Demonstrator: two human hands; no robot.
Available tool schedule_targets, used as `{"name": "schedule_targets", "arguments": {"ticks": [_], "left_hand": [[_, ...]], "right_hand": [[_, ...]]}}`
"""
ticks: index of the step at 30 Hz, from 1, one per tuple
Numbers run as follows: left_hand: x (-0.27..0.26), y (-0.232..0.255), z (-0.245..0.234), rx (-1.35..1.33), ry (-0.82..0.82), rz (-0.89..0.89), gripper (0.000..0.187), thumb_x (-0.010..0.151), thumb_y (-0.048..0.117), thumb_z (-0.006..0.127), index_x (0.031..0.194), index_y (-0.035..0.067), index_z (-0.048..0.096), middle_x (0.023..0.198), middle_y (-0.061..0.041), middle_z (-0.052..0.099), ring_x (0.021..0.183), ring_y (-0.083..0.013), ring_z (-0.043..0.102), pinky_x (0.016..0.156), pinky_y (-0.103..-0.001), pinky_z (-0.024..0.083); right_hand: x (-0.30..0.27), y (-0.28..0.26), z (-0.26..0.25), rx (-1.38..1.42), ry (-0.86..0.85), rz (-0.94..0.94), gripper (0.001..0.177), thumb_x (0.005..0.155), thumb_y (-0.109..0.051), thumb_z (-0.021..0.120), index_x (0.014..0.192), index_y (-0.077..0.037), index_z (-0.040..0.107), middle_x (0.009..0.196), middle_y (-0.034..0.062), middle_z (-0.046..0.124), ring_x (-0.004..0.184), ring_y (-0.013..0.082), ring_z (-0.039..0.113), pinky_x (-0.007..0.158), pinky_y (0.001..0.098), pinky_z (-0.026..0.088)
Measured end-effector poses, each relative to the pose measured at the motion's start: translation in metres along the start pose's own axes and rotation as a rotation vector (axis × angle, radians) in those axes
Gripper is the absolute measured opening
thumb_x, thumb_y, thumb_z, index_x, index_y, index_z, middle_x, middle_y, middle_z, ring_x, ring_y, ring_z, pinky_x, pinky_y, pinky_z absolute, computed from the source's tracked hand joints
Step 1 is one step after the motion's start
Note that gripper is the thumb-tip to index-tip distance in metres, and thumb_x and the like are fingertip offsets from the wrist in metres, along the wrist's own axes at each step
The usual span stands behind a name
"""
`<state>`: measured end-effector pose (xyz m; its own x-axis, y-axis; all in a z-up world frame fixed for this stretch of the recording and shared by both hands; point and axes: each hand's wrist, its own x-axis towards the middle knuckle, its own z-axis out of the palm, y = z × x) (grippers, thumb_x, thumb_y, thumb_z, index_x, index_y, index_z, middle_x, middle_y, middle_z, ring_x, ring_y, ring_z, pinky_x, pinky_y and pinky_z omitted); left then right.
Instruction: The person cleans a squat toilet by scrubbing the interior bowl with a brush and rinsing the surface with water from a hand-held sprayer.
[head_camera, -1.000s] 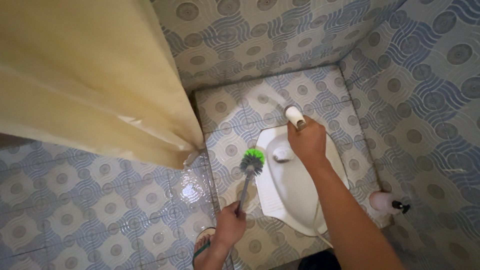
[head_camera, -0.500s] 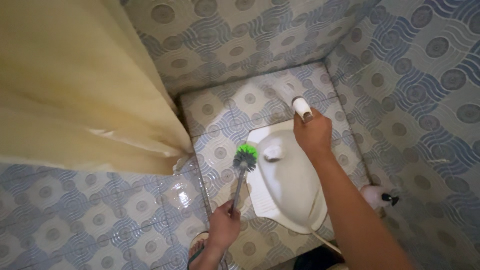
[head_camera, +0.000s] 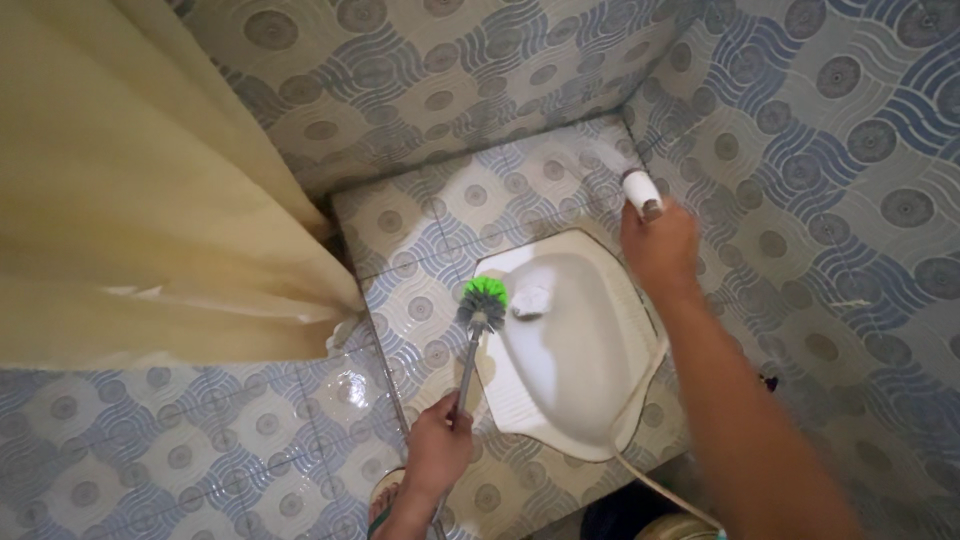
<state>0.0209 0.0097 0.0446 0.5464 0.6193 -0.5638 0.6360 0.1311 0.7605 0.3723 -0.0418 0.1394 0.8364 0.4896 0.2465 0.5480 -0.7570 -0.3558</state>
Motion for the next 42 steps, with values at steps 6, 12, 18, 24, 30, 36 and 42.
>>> {"name": "schedule_targets", "arguments": {"ticks": [6, 12, 18, 24, 30, 36, 42], "left_hand": [[0.003, 0.000, 0.008, 0.059, 0.035, 0.019, 0.034, 0.083, 0.016, 0.066, 0.117, 0.009, 0.069, 0.087, -0.020, 0.074, 0.080, -0.0339, 0.074, 0.073, -0.040, 0.056], [0.003, 0.009, 0.007, 0.019, -0.006, 0.036, 0.032, 0.085, 0.015, 0.063, 0.115, 0.011, 0.071, 0.084, -0.020, 0.075, 0.076, -0.0330, 0.074, 0.070, -0.039, 0.056], [0.005, 0.014, 0.011, -0.018, -0.018, 0.043, 0.033, 0.086, 0.013, 0.060, 0.117, 0.008, 0.069, 0.085, -0.019, 0.075, 0.072, -0.0307, 0.075, 0.069, -0.038, 0.057], [0.006, 0.016, 0.015, -0.011, -0.005, 0.039, 0.035, 0.085, 0.013, 0.060, 0.118, 0.007, 0.069, 0.087, -0.020, 0.075, 0.074, -0.0305, 0.075, 0.068, -0.038, 0.058], [0.007, 0.022, 0.014, -0.014, -0.033, -0.046, 0.036, 0.087, 0.015, 0.062, 0.122, 0.007, 0.065, 0.085, -0.020, 0.075, 0.073, -0.0296, 0.076, 0.070, -0.038, 0.058], [0.006, 0.028, 0.014, -0.012, -0.014, 0.005, 0.035, 0.086, 0.014, 0.062, 0.119, 0.007, 0.070, 0.083, -0.020, 0.075, 0.071, -0.0294, 0.075, 0.069, -0.038, 0.057], [0.003, 0.030, 0.012, -0.004, -0.017, -0.020, 0.036, 0.086, 0.015, 0.062, 0.121, 0.007, 0.068, 0.085, -0.019, 0.076, 0.072, -0.0288, 0.075, 0.069, -0.037, 0.057]], "right_hand": [[0.012, 0.034, -0.005, 0.041, 0.044, 0.102, 0.031, 0.091, -0.025, 0.069, 0.091, 0.006, 0.068, 0.073, 0.0274, 0.067, 0.070, 0.0434, 0.068, 0.063, 0.0487, 0.052], [0.027, 0.065, -0.008, -0.002, 0.132, -0.014, 0.029, 0.096, -0.021, 0.070, 0.089, 0.007, 0.066, 0.076, 0.0262, 0.066, 0.070, 0.0412, 0.068, 0.062, 0.0462, 0.051], [0.034, 0.048, -0.022, 0.103, 0.145, 0.020, 0.024, 0.092, -0.017, 0.071, 0.090, 0.006, 0.066, 0.072, 0.0253, 0.065, 0.067, 0.0393, 0.069, 0.059, 0.0432, 0.051], [0.047, 0.057, -0.015, 0.065, 0.161, -0.128, 0.022, 0.094, -0.015, 0.072, 0.091, 0.006, 0.068, 0.077, 0.0262, 0.066, 0.071, 0.0421, 0.068, 0.063, 0.0450, 0.052], [0.066, 0.064, -0.018, 0.008, 0.124, 0.044, 0.027, 0.092, -0.019, 0.074, 0.092, 0.007, 0.068, 0.077, 0.0274, 0.066, 0.070, 0.0425, 0.068, 0.060, 0.0452, 0.052], [0.066, 0.056, -0.031, 0.007, 0.101, 0.093, 0.023, 0.093, -0.019, 0.071, 0.099, 0.004, 0.071, 0.080, 0.0268, 0.068, 0.073, 0.0420, 0.069, 0.066, 0.0459, 0.052], [0.070, 0.066, -0.037, -0.012, 0.114, 0.083, 0.023, 0.093, -0.018, 0.071, 0.102, 0.003, 0.071, 0.082, 0.0267, 0.068, 0.075, 0.0412, 0.069, 0.067, 0.0457, 0.052]]}}
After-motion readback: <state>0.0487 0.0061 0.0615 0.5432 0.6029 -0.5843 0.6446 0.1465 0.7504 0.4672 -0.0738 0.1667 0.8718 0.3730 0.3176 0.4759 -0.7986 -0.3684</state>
